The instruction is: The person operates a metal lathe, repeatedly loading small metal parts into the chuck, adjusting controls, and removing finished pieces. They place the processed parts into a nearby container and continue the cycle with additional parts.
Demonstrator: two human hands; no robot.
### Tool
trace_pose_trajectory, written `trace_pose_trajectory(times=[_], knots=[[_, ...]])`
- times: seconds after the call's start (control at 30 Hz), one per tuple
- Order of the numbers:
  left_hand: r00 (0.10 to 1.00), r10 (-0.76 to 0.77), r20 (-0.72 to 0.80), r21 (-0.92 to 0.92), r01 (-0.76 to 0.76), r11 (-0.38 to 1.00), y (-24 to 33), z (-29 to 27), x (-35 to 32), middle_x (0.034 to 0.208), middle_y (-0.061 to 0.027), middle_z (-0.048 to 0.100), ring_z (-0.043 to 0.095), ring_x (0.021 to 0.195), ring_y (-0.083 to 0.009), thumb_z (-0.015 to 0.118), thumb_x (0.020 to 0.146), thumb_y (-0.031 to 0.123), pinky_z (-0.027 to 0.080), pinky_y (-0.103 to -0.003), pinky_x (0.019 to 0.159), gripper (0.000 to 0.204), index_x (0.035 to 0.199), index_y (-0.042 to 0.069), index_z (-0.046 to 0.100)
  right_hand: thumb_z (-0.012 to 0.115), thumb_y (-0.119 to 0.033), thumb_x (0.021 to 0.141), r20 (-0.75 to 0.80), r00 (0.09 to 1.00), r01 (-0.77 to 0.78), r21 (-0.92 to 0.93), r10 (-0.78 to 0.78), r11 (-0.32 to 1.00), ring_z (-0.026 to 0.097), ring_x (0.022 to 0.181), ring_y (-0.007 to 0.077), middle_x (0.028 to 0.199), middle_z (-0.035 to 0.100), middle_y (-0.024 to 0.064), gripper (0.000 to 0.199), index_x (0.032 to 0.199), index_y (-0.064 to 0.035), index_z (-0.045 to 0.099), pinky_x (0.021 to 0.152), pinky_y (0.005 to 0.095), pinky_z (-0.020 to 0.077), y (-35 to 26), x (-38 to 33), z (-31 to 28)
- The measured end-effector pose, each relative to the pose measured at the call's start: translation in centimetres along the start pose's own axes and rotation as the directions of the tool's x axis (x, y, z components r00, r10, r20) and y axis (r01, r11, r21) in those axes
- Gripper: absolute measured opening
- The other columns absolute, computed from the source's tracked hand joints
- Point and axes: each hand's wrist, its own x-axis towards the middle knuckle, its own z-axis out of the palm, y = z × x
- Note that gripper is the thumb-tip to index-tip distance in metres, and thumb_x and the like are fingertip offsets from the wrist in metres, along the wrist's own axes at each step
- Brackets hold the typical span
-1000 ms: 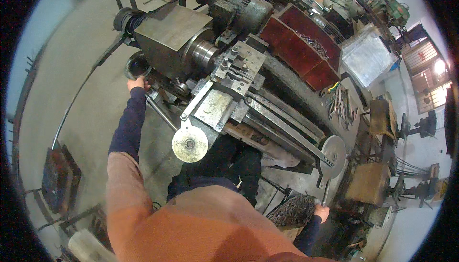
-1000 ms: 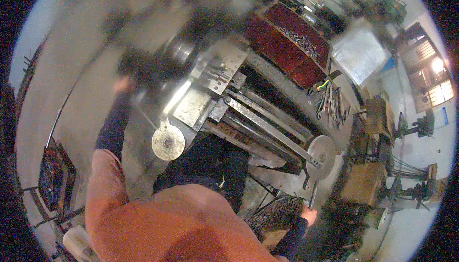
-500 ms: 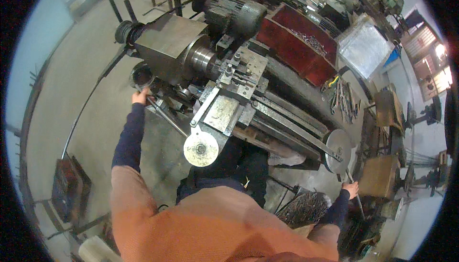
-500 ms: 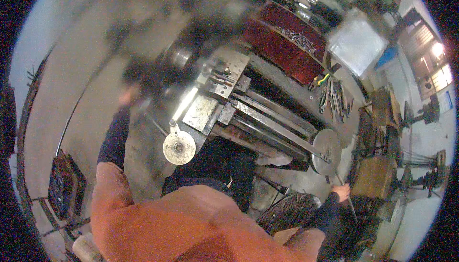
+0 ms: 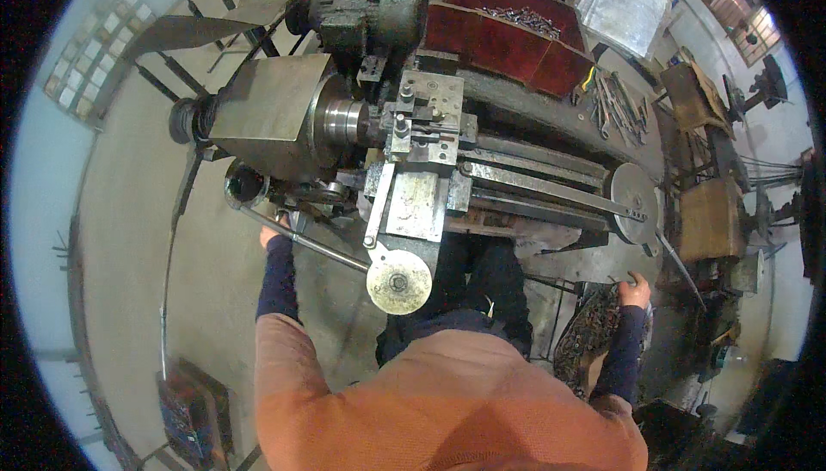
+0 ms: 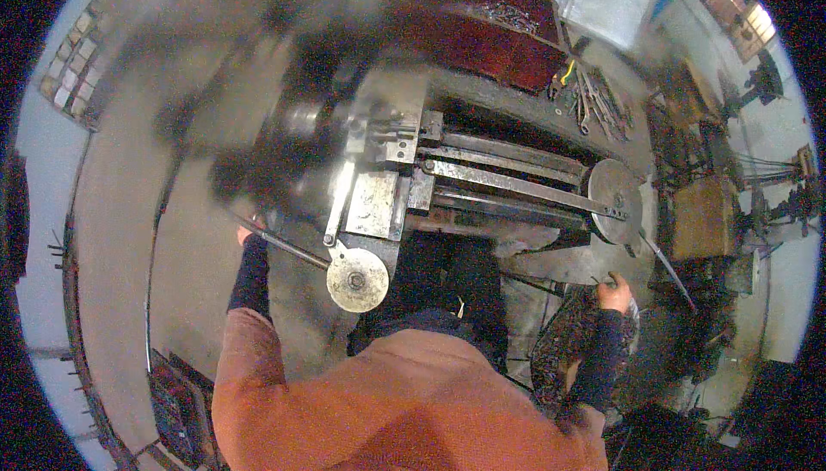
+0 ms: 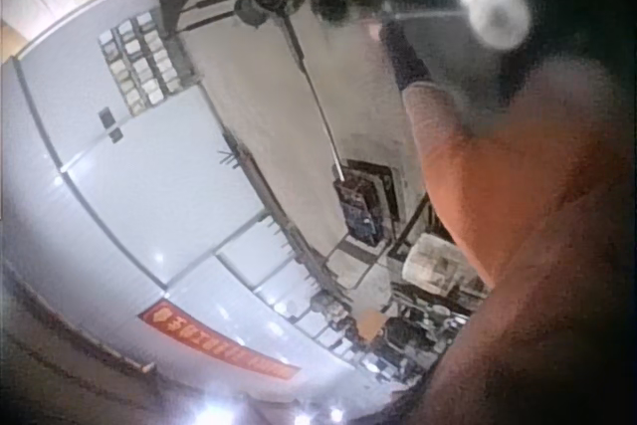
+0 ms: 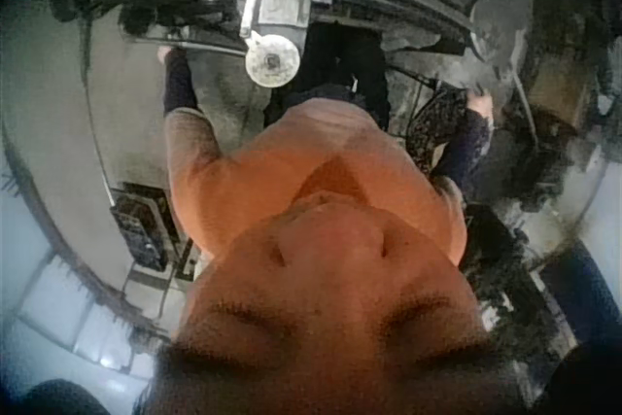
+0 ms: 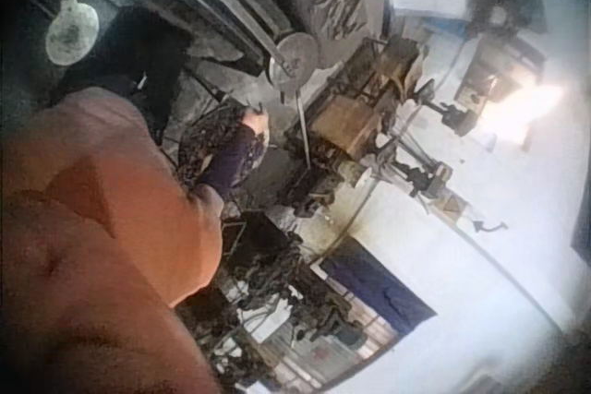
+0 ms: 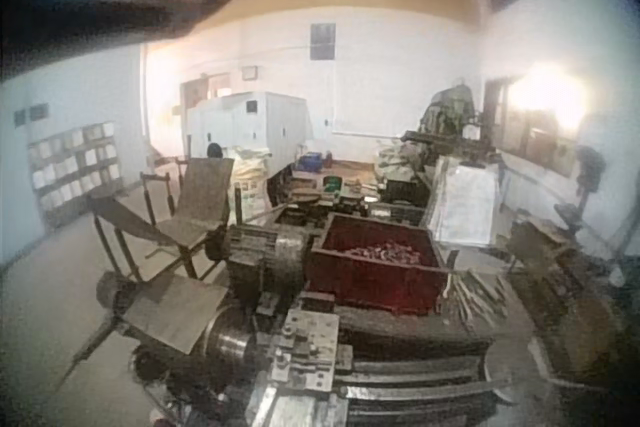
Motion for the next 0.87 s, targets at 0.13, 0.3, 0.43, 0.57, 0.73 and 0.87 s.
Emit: trace_pose_trajectory(times=[0.13,0.3,0.43,0.57,0.73,0.87], knots=[[0.987,-0.081,0.136,0.096,0.069,0.993,-0.4,5.3,3.5,0.097,-0.0175,0.062,0.06,0.09,-0.0337,0.058,0.074,0.045,0.048,-0.041,0.076,0.045,0.096,0.006,0.06,0.058,-0.015,0.059,-0.044,0.979,0.199,0.02,-0.198,0.98,0.058,0.089,0.0347,0.092,0.063,0.0194,0.036,0.092,-0.0029,0.065,0.081,0.0377,0.0445,-4.0,1.8,-1.4],[0.949,0.171,0.267,0.038,-0.187,0.982,1.6,-4.8,-1.4,0.097,-0.0175,0.061,0.059,0.093,-0.0315,0.058,0.074,0.035,0.048,-0.039,0.079,0.039,0.1,0.005,0.058,0.063,-0.015,0.061,-0.138,0.893,0.439,0.048,-0.429,0.897,0.058,0.094,0.0313,0.098,0.062,0.016,0.036,0.095,-0.0044,0.064,0.082,0.0361,0.0443,-11.7,5.9,-5.8],[0.907,0.308,0.288,0.023,-0.328,0.944,-10.8,3.4,6.5,0.097,-0.0182,0.061,0.058,0.094,-0.0319,0.06,0.073,0.028,0.048,-0.04,0.079,0.039,0.103,0.004,0.056,0.062,-0.009,0.06,-0.201,0.655,0.737,0.384,-0.728,0.557,0.06,0.089,0.0276,0.094,0.063,0.0146,0.035,0.094,-0.0033,0.063,0.081,0.0331,0.0454,-24.7,7.4,-6.7],[0.874,0.431,0.226,-0.096,-0.42,0.902,-6.7,-1.9,2.8,0.089,-0.0193,0.062,0.06,0.084,-0.034,0.066,0.069,0.03,0.048,-0.04,0.072,0.045,0.103,0.001,0.057,0.065,-0.015,0.056,-0.264,0.268,0.891,0.433,-0.926,0.135,0.057,0.083,0.0308,0.088,0.06,0.0143,0.039,0.093,-0.0043,0.062,0.076,0.0374,0.0455,-38.5,2.0,-7.7],[0.862,0.367,-0.35,-0.191,-0.449,0.873,-7.9,-22.9,-1.3,0.08,-0.0156,0.064,0.062,0.071,-0.0279,0.056,0.079,0.02,0.048,-0.036,0.062,0.031,0.107,0.007,0.056,0.063,-0.02,0.054,0.019,0.048,0.945,0.323,-0.999,0.052,0.053,0.08,0.0304,0.082,0.06,0.0109,0.033,0.083,-0.0053,0.065,0.074,0.0398,0.0437,-51.4,-3.9,-2.9],[0.931,0.15,-0.332,-0.131,-0.202,0.97,-16.8,-29.0,1.5,0.105,-0.0147,0.06,0.058,0.099,-0.0235,0.053,0.081,0.026,0.043,-0.035,0.087,0.041,0.119,0.012,0.051,0.063,-0.025,0.061,0.394,0.158,0.985,0.006,-0.906,0.175,0.056,0.098,0.026,0.091,0.063,0.015,0.033,0.091,-0.0123,0.068,0.092,0.0387,0.0392,-56.1,-8.1,-2.8]])
